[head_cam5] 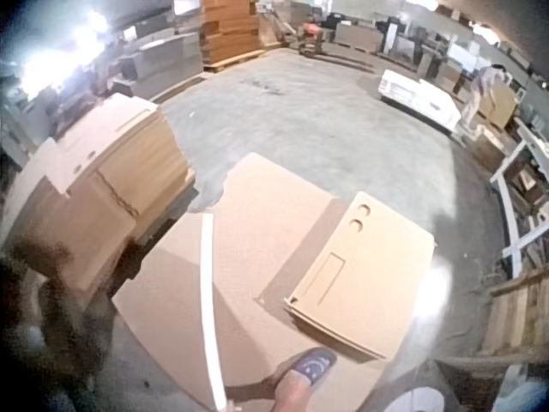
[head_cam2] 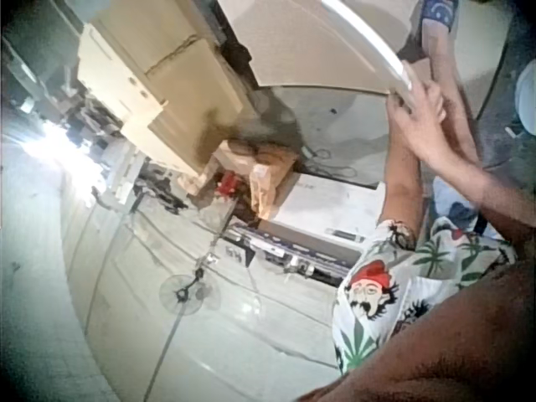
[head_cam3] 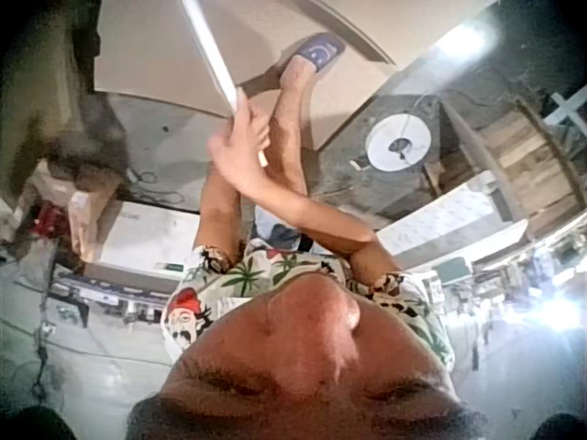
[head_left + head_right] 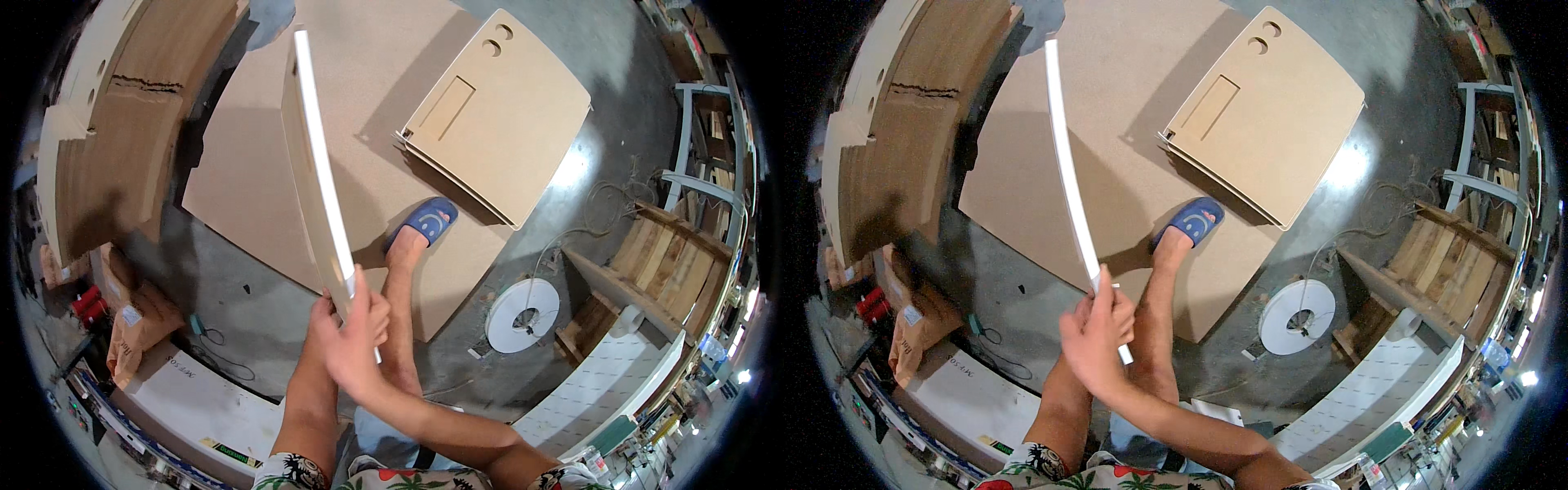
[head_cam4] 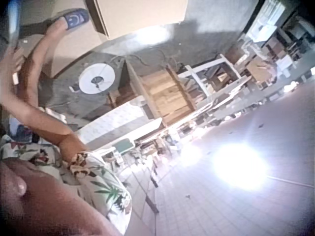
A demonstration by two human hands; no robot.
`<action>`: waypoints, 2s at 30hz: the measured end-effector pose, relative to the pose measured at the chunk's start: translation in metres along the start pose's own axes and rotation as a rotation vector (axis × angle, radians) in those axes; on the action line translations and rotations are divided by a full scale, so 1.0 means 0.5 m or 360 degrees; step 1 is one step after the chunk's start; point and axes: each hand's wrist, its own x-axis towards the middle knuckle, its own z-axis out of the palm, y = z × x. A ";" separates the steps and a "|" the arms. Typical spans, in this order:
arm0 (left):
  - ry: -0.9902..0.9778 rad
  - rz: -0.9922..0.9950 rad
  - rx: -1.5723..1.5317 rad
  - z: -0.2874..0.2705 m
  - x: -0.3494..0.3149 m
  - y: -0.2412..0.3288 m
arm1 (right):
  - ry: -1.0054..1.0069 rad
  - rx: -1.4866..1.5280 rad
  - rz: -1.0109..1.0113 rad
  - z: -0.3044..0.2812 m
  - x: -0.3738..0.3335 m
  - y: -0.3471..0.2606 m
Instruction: The person picks up and stacks several light-colored wooden boards with cutouts on the floor. They repeatedly lift, align, and place the boards into a pile, occasionally adjusting their position.
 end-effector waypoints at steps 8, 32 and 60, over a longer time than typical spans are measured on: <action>-0.0064 -0.0036 -0.0042 0.039 -0.046 -0.023 | -0.0528 0.0235 -0.0275 -0.014 0.013 0.003; 0.0526 0.1642 0.1682 0.476 -0.289 0.266 | -0.1097 0.0187 -0.0519 -0.023 0.127 0.015; 0.0649 0.1665 0.1824 0.634 -0.290 0.125 | -0.0808 -0.0091 -0.0005 -0.335 0.500 0.346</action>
